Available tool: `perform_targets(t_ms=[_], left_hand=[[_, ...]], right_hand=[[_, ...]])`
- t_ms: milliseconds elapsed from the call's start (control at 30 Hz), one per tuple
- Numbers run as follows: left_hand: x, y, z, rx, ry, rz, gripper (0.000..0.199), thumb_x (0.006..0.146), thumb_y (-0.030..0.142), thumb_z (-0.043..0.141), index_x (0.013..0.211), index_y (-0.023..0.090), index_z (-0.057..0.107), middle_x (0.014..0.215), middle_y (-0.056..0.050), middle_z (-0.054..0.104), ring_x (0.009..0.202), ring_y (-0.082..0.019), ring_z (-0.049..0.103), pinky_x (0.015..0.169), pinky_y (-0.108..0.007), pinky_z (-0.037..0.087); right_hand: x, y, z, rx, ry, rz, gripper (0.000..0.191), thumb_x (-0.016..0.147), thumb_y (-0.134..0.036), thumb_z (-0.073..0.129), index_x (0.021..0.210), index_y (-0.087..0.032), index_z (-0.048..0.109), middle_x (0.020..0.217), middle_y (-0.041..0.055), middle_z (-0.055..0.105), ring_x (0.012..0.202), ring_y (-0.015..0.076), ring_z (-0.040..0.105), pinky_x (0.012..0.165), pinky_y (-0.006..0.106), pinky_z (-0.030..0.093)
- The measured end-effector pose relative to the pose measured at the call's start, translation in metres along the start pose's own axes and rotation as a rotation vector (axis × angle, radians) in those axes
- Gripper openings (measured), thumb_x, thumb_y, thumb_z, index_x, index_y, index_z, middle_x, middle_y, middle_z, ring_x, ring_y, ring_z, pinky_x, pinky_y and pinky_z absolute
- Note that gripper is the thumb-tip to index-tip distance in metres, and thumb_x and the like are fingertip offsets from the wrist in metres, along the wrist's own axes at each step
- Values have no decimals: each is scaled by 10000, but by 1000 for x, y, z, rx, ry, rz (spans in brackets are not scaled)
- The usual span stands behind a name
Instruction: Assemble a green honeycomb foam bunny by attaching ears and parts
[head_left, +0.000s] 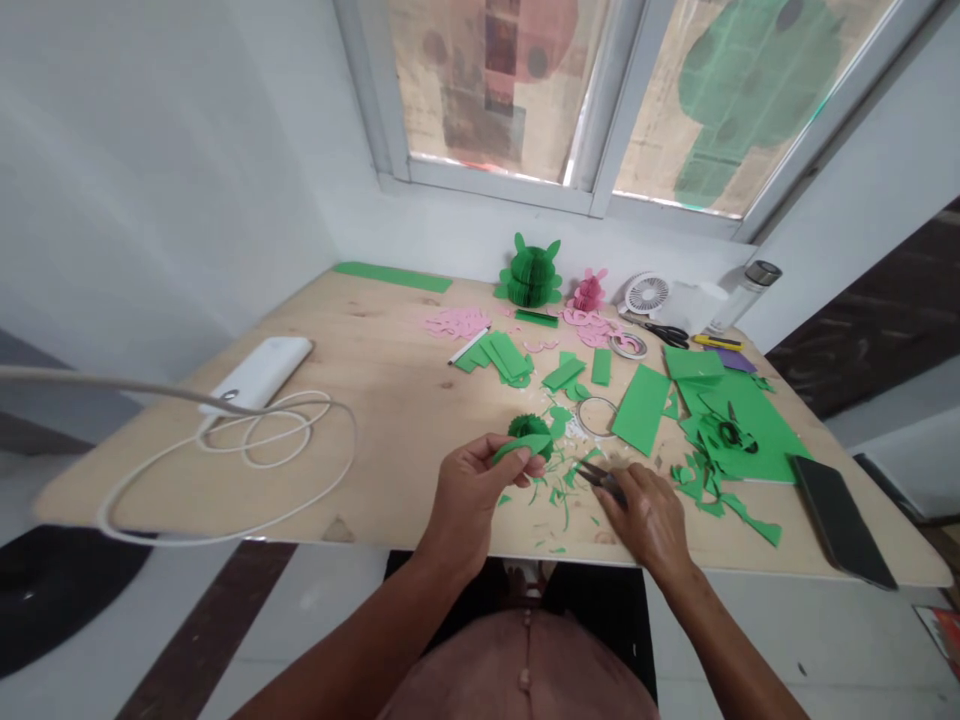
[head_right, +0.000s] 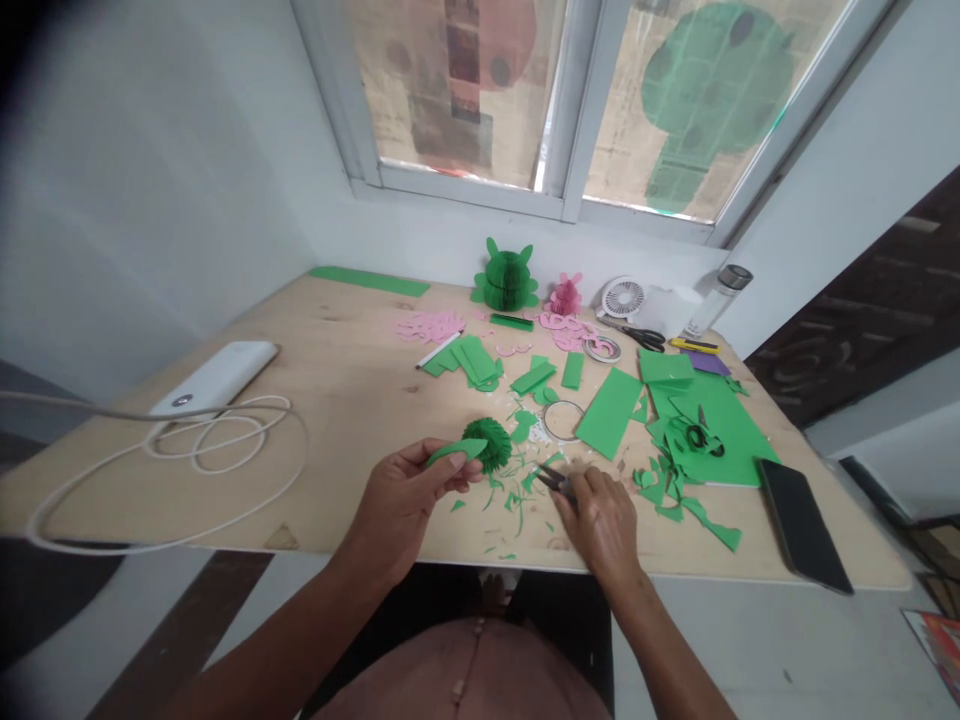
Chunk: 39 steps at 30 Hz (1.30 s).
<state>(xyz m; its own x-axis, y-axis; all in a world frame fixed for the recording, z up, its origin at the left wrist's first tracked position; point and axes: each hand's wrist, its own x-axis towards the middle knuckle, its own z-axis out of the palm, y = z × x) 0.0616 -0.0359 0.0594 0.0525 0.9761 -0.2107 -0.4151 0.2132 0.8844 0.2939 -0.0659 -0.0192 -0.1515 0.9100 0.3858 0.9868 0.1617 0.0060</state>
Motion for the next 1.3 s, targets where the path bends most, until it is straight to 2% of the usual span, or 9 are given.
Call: perform_targets(t_ms=[100,200,267,400,567,767,867,1067,1300], left_hand=[[0,5,-2,46,-26,-3,97,653,214,717,653,153,642,576,-17,695,590,-133,611,593,-248,439],[0,9,-2,134,-93,-28,85,646,203,709,629,156,640,573,-16,693,576,-134,603,576,-247,428],[-1,9,0,205,-146,-46,84,645,204,701,609,153,644,577,-19,692,561,-127,588,571,-246,425],[-5,6,4,291,-210,-86,82,641,213,687,604,151,648,562,-20,684,547,-124,576,566,-245,426],[-8,4,2,317,-223,-111,73,630,217,676,604,156,647,546,-19,674,539,-133,576,546,-248,425],[-10,3,-10,208,-334,-169,150,663,256,712,775,156,720,718,-61,731,663,-161,638,595,-248,468],[-15,0,-17,149,-316,-202,201,670,271,729,837,159,722,809,-84,744,720,-177,660,634,-266,493],[-14,0,-22,156,-164,-101,326,621,237,773,933,171,708,783,-57,739,720,-166,654,648,-259,495],[-9,-1,-24,242,-223,31,328,625,210,765,949,197,720,749,-16,707,715,-152,633,700,-267,517]], right_hand=[[3,-1,-6,128,59,28,283,880,-405,548,947,-163,679,845,118,670,854,267,598,767,364,420],[12,-14,-25,457,122,133,255,896,-373,523,965,-174,667,875,100,673,823,227,597,739,339,447],[22,-30,-40,756,62,180,224,897,-353,520,957,-194,665,835,67,666,740,185,587,651,294,449],[38,-63,-58,1161,-72,267,154,837,-331,595,879,-195,657,789,34,654,713,164,573,654,282,441],[44,-81,-57,1394,-204,402,210,793,-356,633,680,-182,604,588,-15,579,593,135,517,620,273,403],[42,-84,-48,1679,-169,664,281,680,-423,739,652,-176,607,544,-44,528,530,97,438,549,234,331],[41,-87,-42,1823,-186,764,298,638,-414,781,644,-169,612,529,-45,521,512,87,420,534,226,318],[39,-97,-37,2100,-231,855,251,638,-316,817,662,-163,620,557,-48,523,519,66,428,509,190,330],[39,-106,-43,2226,-253,897,238,623,-262,836,662,-158,625,577,-51,525,532,54,444,523,180,353]])
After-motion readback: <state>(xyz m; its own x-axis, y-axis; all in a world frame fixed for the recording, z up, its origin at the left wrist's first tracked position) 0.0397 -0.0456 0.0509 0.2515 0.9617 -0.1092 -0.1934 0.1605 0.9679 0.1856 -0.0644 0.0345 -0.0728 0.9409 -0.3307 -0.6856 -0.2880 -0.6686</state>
